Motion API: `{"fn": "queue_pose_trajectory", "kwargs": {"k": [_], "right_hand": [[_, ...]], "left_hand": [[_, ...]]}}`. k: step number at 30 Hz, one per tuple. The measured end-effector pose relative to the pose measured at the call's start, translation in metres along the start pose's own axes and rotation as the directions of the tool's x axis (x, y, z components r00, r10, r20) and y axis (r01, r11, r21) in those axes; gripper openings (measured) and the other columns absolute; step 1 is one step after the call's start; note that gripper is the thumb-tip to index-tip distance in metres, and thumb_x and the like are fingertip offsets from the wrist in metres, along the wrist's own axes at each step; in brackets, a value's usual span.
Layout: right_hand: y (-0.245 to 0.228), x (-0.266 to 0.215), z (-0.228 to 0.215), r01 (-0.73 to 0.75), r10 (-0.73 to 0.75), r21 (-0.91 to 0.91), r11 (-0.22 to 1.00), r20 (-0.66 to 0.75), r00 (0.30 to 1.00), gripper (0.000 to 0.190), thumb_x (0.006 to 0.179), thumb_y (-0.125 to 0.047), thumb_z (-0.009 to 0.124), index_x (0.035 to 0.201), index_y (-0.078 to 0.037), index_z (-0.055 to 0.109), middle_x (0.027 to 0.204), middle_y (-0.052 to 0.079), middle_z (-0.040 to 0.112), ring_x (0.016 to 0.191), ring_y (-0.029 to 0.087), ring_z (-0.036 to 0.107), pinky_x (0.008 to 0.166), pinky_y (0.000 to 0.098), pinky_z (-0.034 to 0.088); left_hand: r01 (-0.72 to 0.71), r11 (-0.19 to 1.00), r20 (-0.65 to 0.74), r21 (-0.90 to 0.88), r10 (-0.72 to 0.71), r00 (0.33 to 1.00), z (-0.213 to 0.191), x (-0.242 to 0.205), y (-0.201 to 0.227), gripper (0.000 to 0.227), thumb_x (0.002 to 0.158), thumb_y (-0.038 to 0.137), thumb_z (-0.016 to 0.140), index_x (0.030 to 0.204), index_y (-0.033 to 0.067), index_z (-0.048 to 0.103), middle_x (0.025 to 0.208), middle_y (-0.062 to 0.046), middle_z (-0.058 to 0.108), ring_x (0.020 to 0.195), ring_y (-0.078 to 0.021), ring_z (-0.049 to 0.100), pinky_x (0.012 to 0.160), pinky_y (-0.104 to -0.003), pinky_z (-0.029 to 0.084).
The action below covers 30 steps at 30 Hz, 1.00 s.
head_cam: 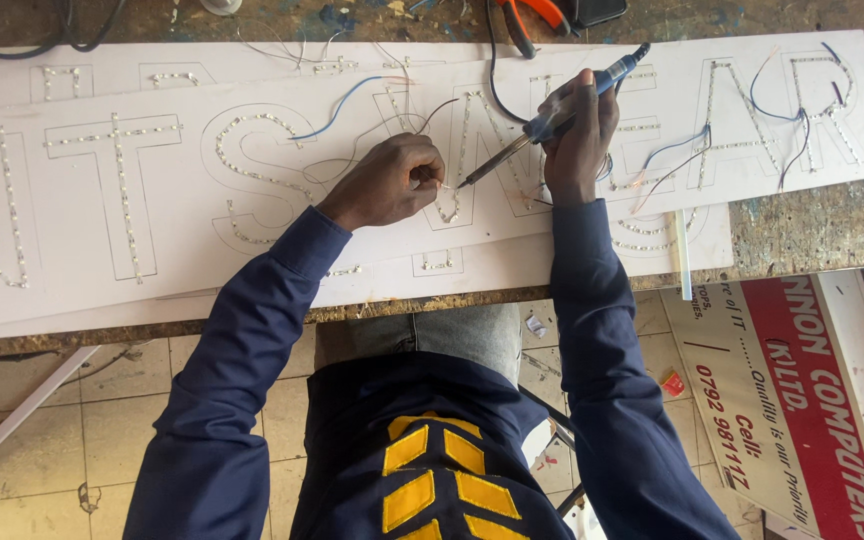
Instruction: The person solders wires to LED strips arranged in letter shapes on a white board. They use a soldering iron and solder wire to connect the wires to the LED strips, working on different letters throughout the clip.
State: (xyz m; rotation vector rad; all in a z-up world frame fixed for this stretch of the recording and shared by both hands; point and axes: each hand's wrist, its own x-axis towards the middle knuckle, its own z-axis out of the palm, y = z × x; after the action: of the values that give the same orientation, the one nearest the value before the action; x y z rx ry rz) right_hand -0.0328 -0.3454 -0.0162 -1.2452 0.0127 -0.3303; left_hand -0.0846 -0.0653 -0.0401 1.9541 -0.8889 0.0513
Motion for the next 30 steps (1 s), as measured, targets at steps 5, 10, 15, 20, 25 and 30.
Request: {"fn": "queue_pose_trajectory", "kwargs": {"k": [5,10,15,20,25,30], "right_hand": [[-0.001,-0.001,0.002,0.016,-0.017,-0.027,1.0,-0.029,0.999,0.036,0.11,-0.042,0.064,0.093,-0.01,0.058,0.072,0.008,0.062,0.049,0.016,0.051,0.04,0.0298,0.038],[-0.001,0.0,0.002,0.078,-0.08,-0.13,0.988,-0.012,0.997,0.041,0.108,-0.044,0.062,0.089,-0.009,0.059,0.07,0.013,0.068,0.05,0.021,0.055,0.04,0.0365,0.047],[0.001,0.0,0.003,0.078,-0.079,-0.057,0.995,-0.02,0.997,0.036,0.109,-0.036,0.064,0.088,-0.008,0.06,0.069,0.014,0.068,0.049,0.018,0.051,0.04,0.0325,0.038],[-0.001,-0.002,0.001,0.046,-0.046,-0.056,0.997,0.011,0.999,0.043,0.107,-0.05,0.067,0.09,-0.011,0.057,0.07,0.012,0.065,0.046,0.015,0.046,0.038,0.0297,0.032],[0.002,0.0,-0.001,0.054,-0.053,-0.025,0.998,0.035,0.998,0.037,0.111,-0.041,0.066,0.091,-0.012,0.059,0.066,0.01,0.065,0.04,0.015,0.045,0.036,0.0303,0.032],[0.007,0.004,-0.004,-0.018,0.019,0.02,1.0,-0.016,1.0,0.032,0.108,-0.041,0.069,0.097,-0.015,0.054,0.072,0.008,0.062,0.055,0.017,0.058,0.04,0.0283,0.035]], "left_hand": [[-0.003,1.0,-0.007,0.005,0.003,1.0,0.002,0.0,-0.002,0.013,0.09,-0.001,0.069,0.087,0.0106,0.066,0.084,-0.004,0.065,0.082,-0.0234,0.058,0.074,-0.04,0.048],[0.007,1.0,0.001,-0.003,-0.007,1.0,0.002,-0.001,-0.001,0.016,0.093,-0.004,0.073,0.09,0.0107,0.067,0.085,-0.004,0.065,0.082,-0.022,0.057,0.074,-0.039,0.049],[0.018,1.0,0.0,0.012,-0.018,1.0,0.0,0.0,0.003,0.013,0.093,-0.003,0.07,0.09,0.0096,0.068,0.086,-0.005,0.067,0.083,-0.0223,0.059,0.074,-0.039,0.05],[0.012,1.0,0.006,0.008,-0.012,1.0,0.0,-0.001,0.002,0.013,0.093,-0.003,0.07,0.09,0.01,0.068,0.086,-0.004,0.067,0.083,-0.0219,0.059,0.074,-0.039,0.049],[0.012,1.0,0.007,0.003,-0.012,1.0,0.001,-0.001,0.001,0.014,0.093,-0.004,0.071,0.091,0.01,0.069,0.087,-0.004,0.067,0.083,-0.0222,0.06,0.074,-0.039,0.05],[0.037,0.999,0.011,0.015,-0.037,0.999,0.0,-0.001,0.003,0.014,0.092,-0.001,0.07,0.089,0.0118,0.068,0.086,-0.003,0.066,0.084,-0.022,0.059,0.075,-0.039,0.049]]}}
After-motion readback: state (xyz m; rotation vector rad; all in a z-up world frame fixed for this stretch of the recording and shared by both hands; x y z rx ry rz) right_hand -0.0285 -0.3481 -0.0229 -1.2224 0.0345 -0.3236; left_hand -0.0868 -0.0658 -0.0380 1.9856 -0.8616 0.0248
